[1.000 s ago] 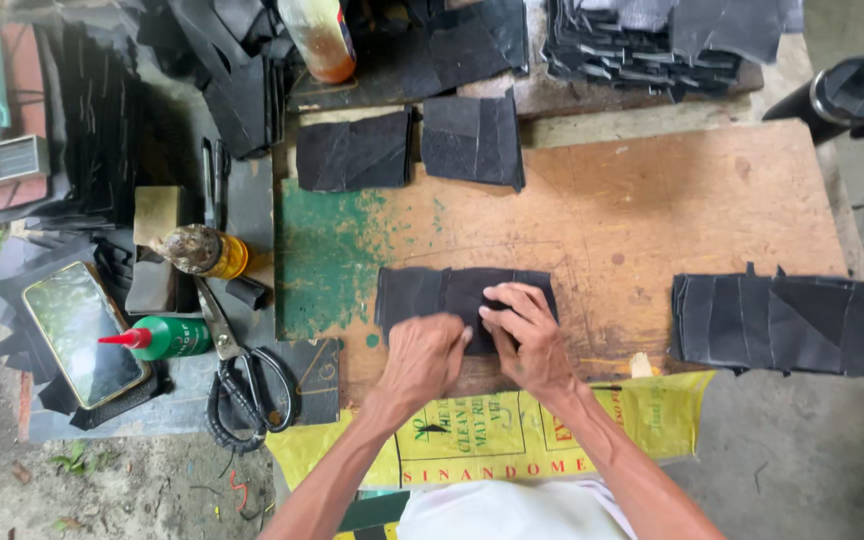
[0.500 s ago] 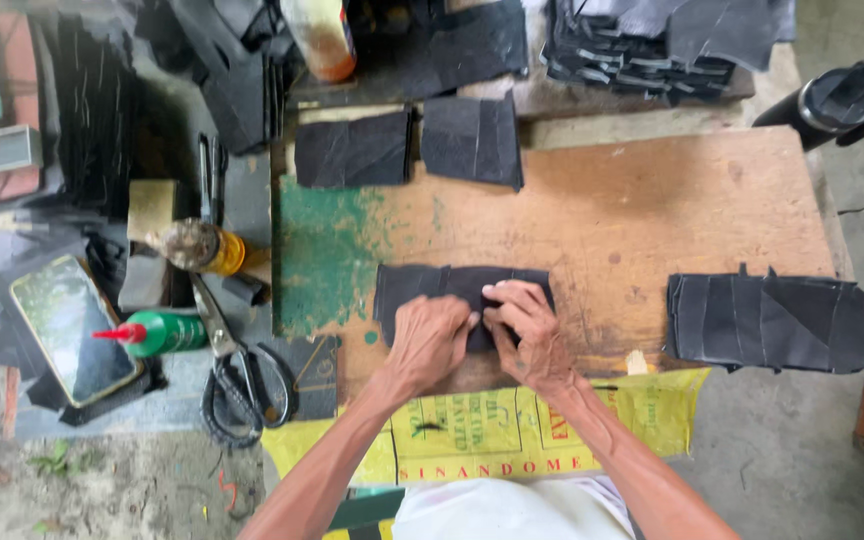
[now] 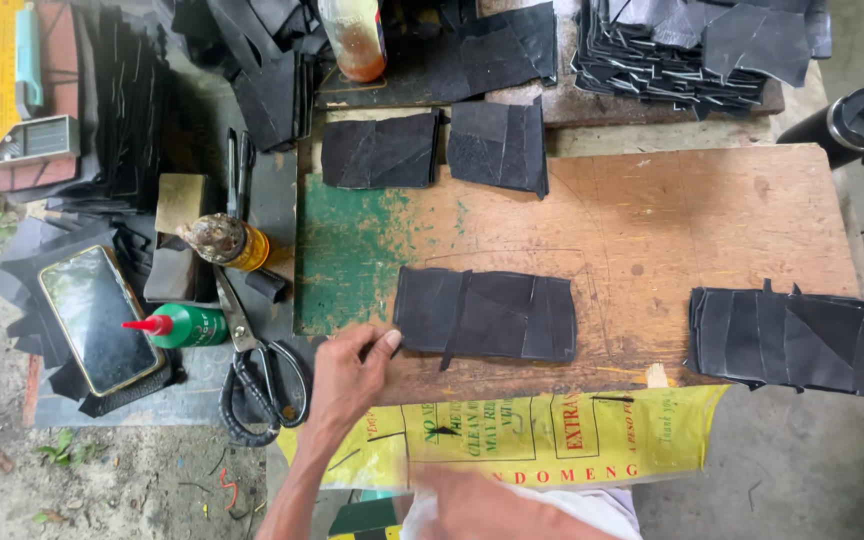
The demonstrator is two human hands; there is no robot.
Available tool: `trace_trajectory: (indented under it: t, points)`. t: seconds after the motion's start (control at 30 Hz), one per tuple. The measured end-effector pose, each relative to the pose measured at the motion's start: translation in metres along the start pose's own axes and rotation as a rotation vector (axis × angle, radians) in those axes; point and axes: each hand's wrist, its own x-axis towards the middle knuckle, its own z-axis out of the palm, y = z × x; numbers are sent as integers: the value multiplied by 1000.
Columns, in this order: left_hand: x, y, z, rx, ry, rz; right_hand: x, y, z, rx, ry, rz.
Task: The person aligns and folds black fabric pieces on a wooden workbench, pressing edges together by hand. They repeatedly pick up, align, and fold the pieces, stacking them as they complete each unit.
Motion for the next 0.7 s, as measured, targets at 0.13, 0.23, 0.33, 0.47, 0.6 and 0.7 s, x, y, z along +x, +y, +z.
trace_trajectory:
  t: [0.13,0.23,0.33,0.47,0.6,0.7]
  points:
    - [-11,-6,15,90,-10,108,-10,4,26,852,91,15]
    - [-7,-7,19,151,-8,208,6,56,56,878,830,570]
    - [14,-7,32,245,77,238,35,81,62,692,828,561]
    - [31,-18,38,181,198,303,50,84,54,782,757,486]
    - [13,-25,38,212,82,205,31,99,63,976,742,351]
    - [-12,-25,51,276,58,196,24,95,77,833,858,404]
